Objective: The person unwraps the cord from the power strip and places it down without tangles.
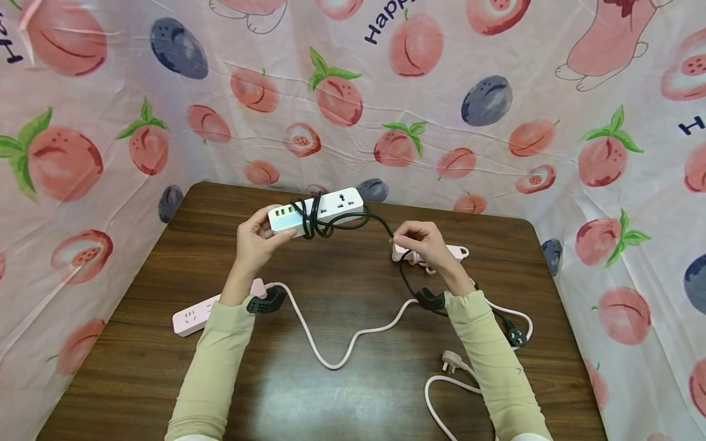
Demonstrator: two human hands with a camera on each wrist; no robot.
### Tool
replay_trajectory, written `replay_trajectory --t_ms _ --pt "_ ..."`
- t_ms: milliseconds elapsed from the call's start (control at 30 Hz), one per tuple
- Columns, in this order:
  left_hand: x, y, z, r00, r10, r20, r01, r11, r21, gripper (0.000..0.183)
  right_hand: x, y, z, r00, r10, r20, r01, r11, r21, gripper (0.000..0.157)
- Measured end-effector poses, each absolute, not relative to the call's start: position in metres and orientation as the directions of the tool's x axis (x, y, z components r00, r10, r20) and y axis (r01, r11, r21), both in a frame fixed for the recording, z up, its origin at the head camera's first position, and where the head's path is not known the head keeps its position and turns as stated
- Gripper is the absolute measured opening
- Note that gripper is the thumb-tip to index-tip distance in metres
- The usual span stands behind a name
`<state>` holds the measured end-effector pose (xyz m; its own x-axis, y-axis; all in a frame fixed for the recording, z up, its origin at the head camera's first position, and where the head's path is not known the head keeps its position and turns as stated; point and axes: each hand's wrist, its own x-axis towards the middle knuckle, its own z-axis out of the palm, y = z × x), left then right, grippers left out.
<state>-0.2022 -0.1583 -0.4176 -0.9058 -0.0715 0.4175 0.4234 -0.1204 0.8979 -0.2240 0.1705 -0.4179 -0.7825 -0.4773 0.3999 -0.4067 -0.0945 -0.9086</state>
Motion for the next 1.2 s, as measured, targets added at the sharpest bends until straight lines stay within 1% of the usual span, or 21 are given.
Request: replay_trajectory --t_ms 67,100,167,233,300,400,500,567,633,700,800,867,967,1067,1200 --pt "-0.203 -0.159 -0.418 -0.898 -0.091 0.431 0.439 -0.112 0.892 0.044 -0.223 0.175 -0.421 -0.764 -0.548 0.342 -0.39 -0.03 -0.92 0.007" --pt "-0.203 -0.159 -0.418 -0.894 -0.099 0.436 0.446 -0.109 0.889 0.044 -0.222 0.176 -0.422 -0.765 -0.572 0.296 -0.377 0.025 -0.926 0.008" --pt "-0.207 -0.161 -0.423 -0.888 -0.112 0.445 0.456 -0.105 0.884 0.044 -0.222 0.176 -0.426 -0.768 -0.602 0.217 -0.383 0.16 -0.91 0.009" --pt "-0.211 -0.163 -0.427 -0.889 -0.115 0.442 0.454 -0.114 0.884 0.044 -0.222 0.173 -0.428 -0.79 -0.592 0.16 -0.411 0.318 -0.854 0.009" --pt "-0.214 -0.166 -0.432 -0.894 -0.109 0.435 0.446 -0.121 0.887 0.045 -0.223 0.167 -0.428 -0.828 -0.542 0.142 -0.426 0.445 -0.788 0.009" --pt "-0.215 -0.168 -0.435 -0.902 -0.096 0.421 0.431 -0.135 0.892 0.044 -0.226 0.161 -0.426 -0.884 -0.428 0.185 -0.43 0.595 -0.679 0.011" --pt "-0.215 -0.17 -0.436 -0.907 -0.081 0.414 0.422 -0.16 0.893 0.043 -0.233 0.157 -0.424 -0.923 -0.288 0.257 -0.386 0.685 -0.617 0.013" --pt "-0.215 -0.172 -0.435 -0.908 -0.065 0.415 0.419 -0.174 0.891 0.042 -0.238 0.157 -0.425 -0.935 -0.18 0.306 -0.34 0.701 -0.626 0.014" --pt "-0.215 -0.174 -0.434 -0.907 -0.041 0.419 0.419 -0.19 0.888 0.043 -0.243 0.158 -0.425 -0.931 -0.065 0.36 -0.305 0.678 -0.668 0.016" --pt "-0.215 -0.176 -0.434 -0.903 -0.008 0.429 0.423 -0.184 0.887 0.044 -0.246 0.161 -0.424 -0.914 0.047 0.403 -0.291 0.613 -0.734 0.016" --pt "-0.215 -0.176 -0.435 -0.901 0.049 0.431 0.417 -0.179 0.891 0.045 -0.248 0.166 -0.421 -0.88 0.175 0.442 -0.327 0.453 -0.829 0.017" --pt "-0.215 -0.176 -0.436 -0.899 0.084 0.43 0.413 -0.162 0.896 0.046 -0.246 0.17 -0.417 -0.866 0.215 0.451 -0.373 0.322 -0.87 0.017" --pt "-0.215 -0.176 -0.438 -0.9 0.113 0.42 0.403 -0.147 0.903 0.048 -0.24 0.176 -0.41 -0.864 0.193 0.465 -0.447 0.128 -0.885 0.017" --pt "-0.215 -0.175 -0.439 -0.902 0.114 0.416 0.4 -0.138 0.906 0.048 -0.231 0.184 -0.405 -0.866 0.097 0.49 -0.495 -0.028 -0.868 0.011" --pt "-0.216 -0.174 -0.439 -0.909 0.076 0.41 0.398 -0.131 0.908 0.048 -0.219 0.197 -0.402 -0.832 -0.093 0.547 -0.528 -0.167 -0.833 0.023"
